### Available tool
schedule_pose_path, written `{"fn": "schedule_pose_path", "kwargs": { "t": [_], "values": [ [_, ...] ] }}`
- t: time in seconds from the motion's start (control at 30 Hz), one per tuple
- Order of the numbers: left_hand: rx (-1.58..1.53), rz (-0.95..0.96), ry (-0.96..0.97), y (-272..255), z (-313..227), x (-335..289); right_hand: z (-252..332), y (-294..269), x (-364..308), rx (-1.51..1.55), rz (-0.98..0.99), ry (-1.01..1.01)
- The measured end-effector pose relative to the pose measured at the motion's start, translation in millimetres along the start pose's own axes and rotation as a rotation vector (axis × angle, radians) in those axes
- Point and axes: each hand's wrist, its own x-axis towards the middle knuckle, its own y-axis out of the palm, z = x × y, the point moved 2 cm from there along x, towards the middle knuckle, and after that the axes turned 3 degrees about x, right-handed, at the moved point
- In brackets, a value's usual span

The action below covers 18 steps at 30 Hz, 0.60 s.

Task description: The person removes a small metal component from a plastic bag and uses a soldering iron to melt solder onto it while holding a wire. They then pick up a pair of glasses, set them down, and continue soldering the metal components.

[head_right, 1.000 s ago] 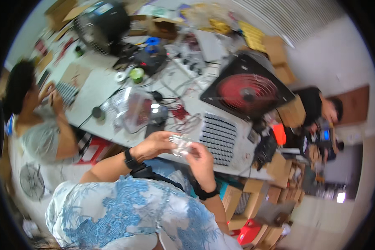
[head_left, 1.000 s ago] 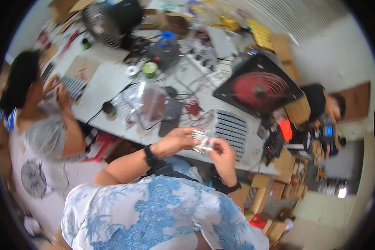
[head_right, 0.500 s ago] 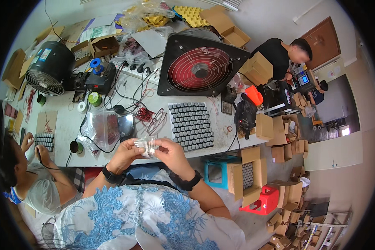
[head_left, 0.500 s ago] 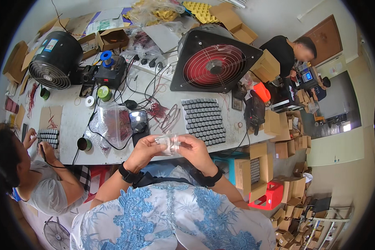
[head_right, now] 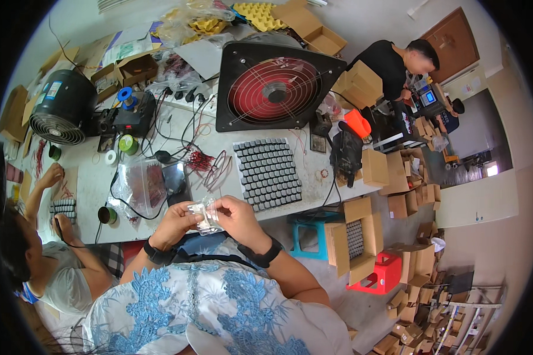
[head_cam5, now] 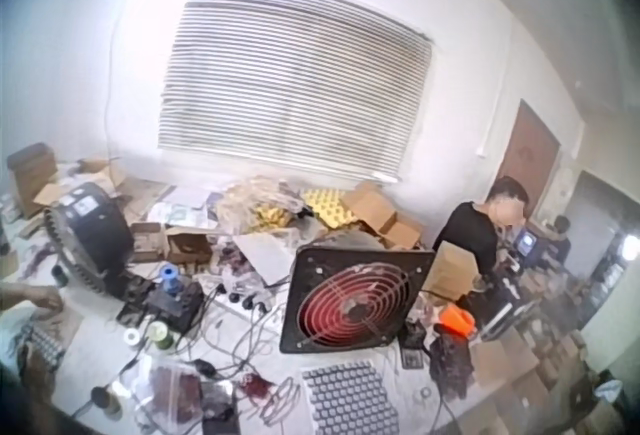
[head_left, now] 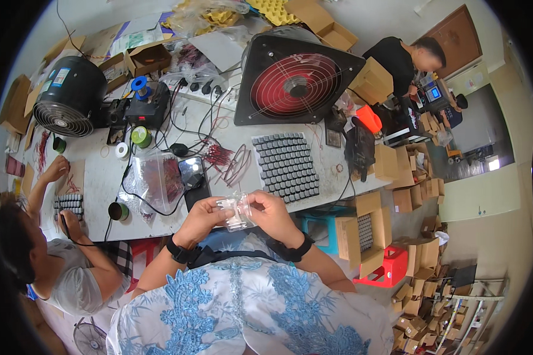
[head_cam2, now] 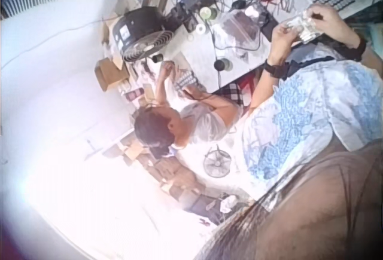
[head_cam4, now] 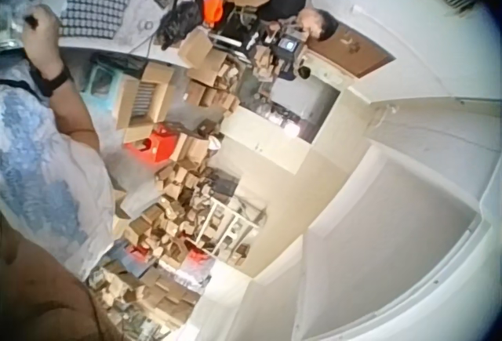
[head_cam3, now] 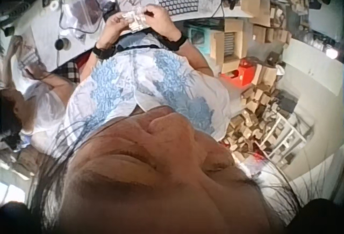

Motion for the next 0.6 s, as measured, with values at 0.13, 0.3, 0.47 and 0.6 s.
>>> {"fn": "schedule_pose_path", "kwargs": {
  "t": [0.13,0.3,0.47,0.6],
  "values": [
    [-0.002,-0.024,0.003,1,-1,1,-2,1,-1,0.054,-0.026,0.005],
    [0.012,-0.023,0.01,0,-1,0,-4,1,-5,0.116,-0.013,0.018],
    [0.066,-0.081,0.012,-3,0,-2,-12,-7,-9,0.088,-0.062,-0.115],
    [0.032,-0.118,0.03,-11,1,2,-6,-29,-14,0.358,-0.245,0.016]
  ]
}}
